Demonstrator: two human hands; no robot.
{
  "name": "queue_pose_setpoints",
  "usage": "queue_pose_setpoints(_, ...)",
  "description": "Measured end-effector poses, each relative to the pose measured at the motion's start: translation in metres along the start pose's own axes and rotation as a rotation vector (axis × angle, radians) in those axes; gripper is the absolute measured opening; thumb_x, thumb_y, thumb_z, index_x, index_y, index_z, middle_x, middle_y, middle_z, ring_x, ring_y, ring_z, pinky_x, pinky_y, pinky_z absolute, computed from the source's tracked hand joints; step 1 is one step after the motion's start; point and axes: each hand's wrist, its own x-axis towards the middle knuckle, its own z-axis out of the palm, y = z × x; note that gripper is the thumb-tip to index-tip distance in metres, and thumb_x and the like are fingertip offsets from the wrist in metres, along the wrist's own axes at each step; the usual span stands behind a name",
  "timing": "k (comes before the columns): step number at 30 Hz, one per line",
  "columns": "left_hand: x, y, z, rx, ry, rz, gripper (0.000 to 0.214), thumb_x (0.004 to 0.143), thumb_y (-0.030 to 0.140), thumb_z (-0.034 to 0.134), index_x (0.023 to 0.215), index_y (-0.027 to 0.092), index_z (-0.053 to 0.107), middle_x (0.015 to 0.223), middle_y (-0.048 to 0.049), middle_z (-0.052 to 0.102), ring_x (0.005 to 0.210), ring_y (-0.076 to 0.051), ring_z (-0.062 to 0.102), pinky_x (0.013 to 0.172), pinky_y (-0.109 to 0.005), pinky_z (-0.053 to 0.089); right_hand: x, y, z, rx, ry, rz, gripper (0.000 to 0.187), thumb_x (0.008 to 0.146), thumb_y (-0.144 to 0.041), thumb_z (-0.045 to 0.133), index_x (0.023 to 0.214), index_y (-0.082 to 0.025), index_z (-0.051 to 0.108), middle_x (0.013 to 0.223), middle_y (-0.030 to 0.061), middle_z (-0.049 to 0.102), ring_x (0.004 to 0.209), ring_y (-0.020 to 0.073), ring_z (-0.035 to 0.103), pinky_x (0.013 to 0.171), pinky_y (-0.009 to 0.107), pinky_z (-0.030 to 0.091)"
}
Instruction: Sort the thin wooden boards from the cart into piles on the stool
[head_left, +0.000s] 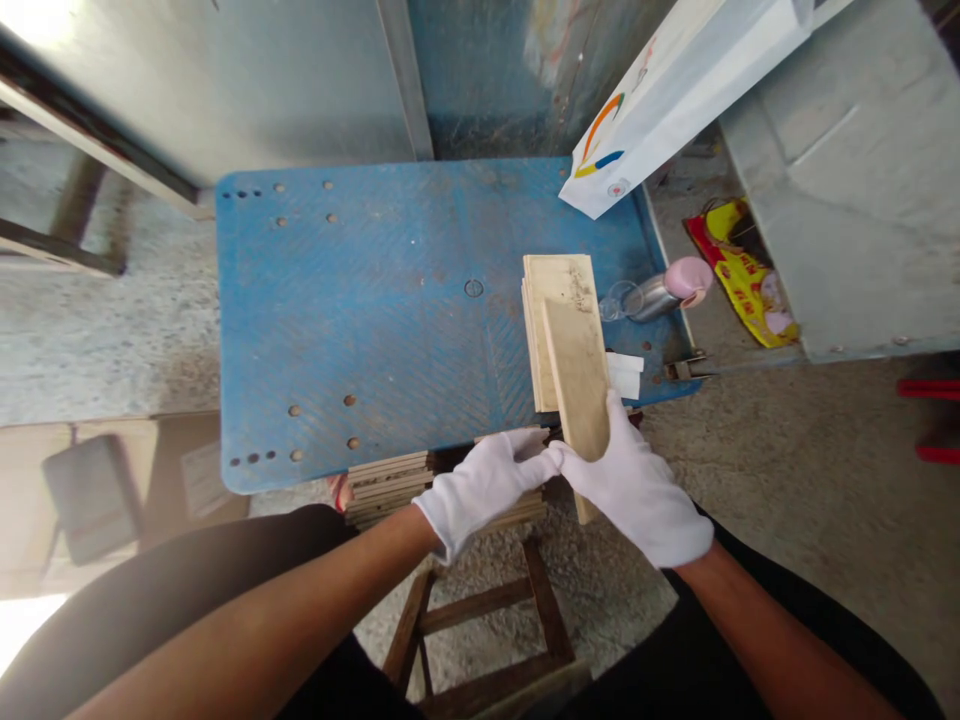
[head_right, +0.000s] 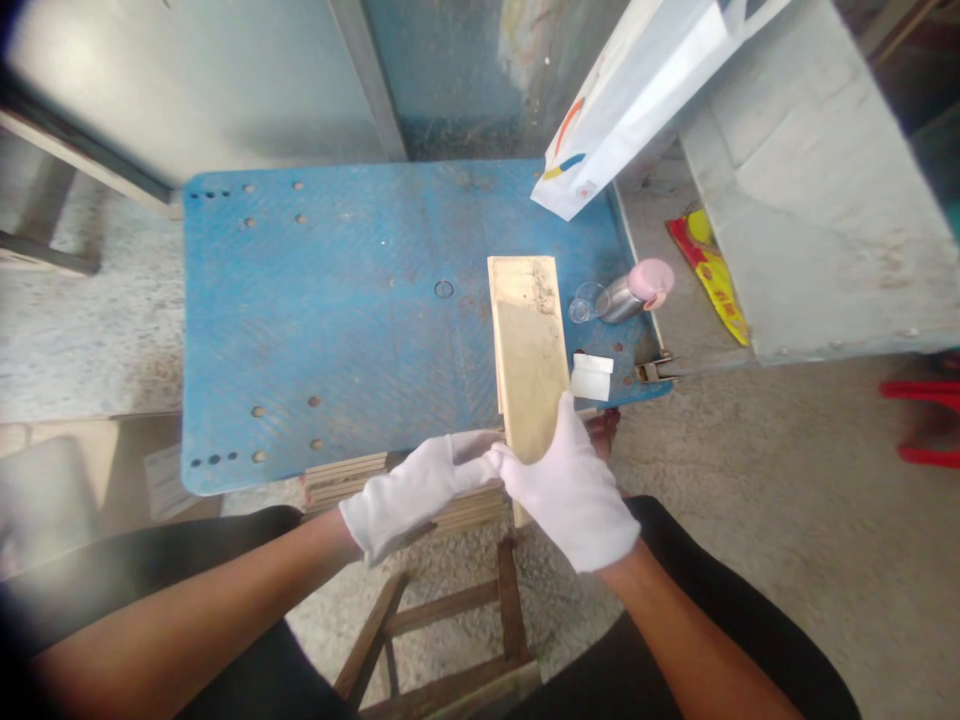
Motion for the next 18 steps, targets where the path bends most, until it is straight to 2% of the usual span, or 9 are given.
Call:
queue_pose_setpoints(3,-0.004,0.013,-0.006,-0.090,-0.024,-0.048,0.054,0.086,0.041,0.056,0.131,0.012,0.051,0.125,-0.0126,0.061,0.116,-0.027,0.056,0.099,-0.043,0.045,-0.014,-0.002,-0.008,0.055,-0.022,-0.006,0.095,0.071,-0.060,0.059,0.149,-0.019,0.021,0.119,0.0189,0.060,0.097,0.0376,0.063,0.082,0.048,0.047)
queue_pose_setpoints(6,-0.002,0.021,-0.012,-0.288,-0.065,-0.030,0.050,0.092,0.039,0.049,0.134,0.013,0.047,0.124,-0.0124,0.062,0.109,-0.024,0.060,0.096,-0.040,0.048,-0.026,-0.007,-0.005,0.057,-0.012,-0.061,0.098,0.069,-0.063,0.060,0.148,-0.020,0.023,0.125,0.0198,0.057,0.099,0.0388,0.062,0.083,0.049,0.047)
queue_pose_setpoints(9,0.002,0.019,-0.016,-0.440,0.059,-0.035,0.048,0.093,0.035,0.047,0.133,0.010,0.046,0.125,-0.0153,0.061,0.105,-0.024,0.062,0.092,-0.039,0.051,-0.036,-0.012,0.004,0.027,-0.045,-0.094,0.108,0.064,-0.066,0.064,0.150,-0.022,0.015,0.130,0.0202,0.053,0.099,0.0404,0.062,0.082,0.052,0.047)
queue_pose_setpoints(12,0.002,0.012,-0.019,-0.459,0.197,-0.092,0.045,0.092,0.028,0.047,0.132,0.008,0.046,0.124,-0.0169,0.061,0.107,-0.024,0.062,0.090,-0.038,0.053,-0.041,-0.015,0.012,0.003,-0.062,-0.149,0.113,0.060,-0.068,0.066,0.150,-0.025,0.013,0.139,0.0180,0.045,0.101,0.0425,0.061,0.081,0.054,0.048)
queue_pose_setpoints(14,0.000,0.007,-0.019,-0.443,0.209,-0.110,0.044,0.092,0.026,0.045,0.133,0.009,0.045,0.124,-0.0162,0.062,0.107,-0.023,0.062,0.089,-0.038,0.053,-0.039,-0.013,0.012,0.004,-0.088,-0.183,0.109,0.062,-0.070,0.065,0.149,-0.024,0.019,0.141,0.0174,0.043,0.104,0.0420,0.060,0.082,0.053,0.049)
queue_pose_setpoints(16,-0.004,0.003,-0.018,-0.436,0.201,-0.083,0.044,0.092,0.027,0.046,0.132,0.010,0.046,0.124,-0.0153,0.061,0.106,-0.023,0.062,0.090,-0.038,0.053,-0.031,-0.007,0.005,0.047,-0.122,-0.230,0.098,0.068,-0.071,0.060,0.147,-0.023,0.028,0.136,0.0165,0.050,0.106,0.0380,0.060,0.085,0.050,0.049)
queue_pose_setpoints(18,-0.008,0.000,-0.015,-0.413,0.193,-0.051,0.044,0.088,0.028,0.053,0.129,0.010,0.049,0.125,-0.0144,0.061,0.107,-0.023,0.062,0.093,-0.039,0.051,-0.020,0.002,-0.006,0.113,-0.065,-0.269,0.084,0.075,-0.069,0.056,0.144,-0.025,0.037,0.130,0.0125,0.056,0.108,0.0320,0.060,0.089,0.045,0.049)
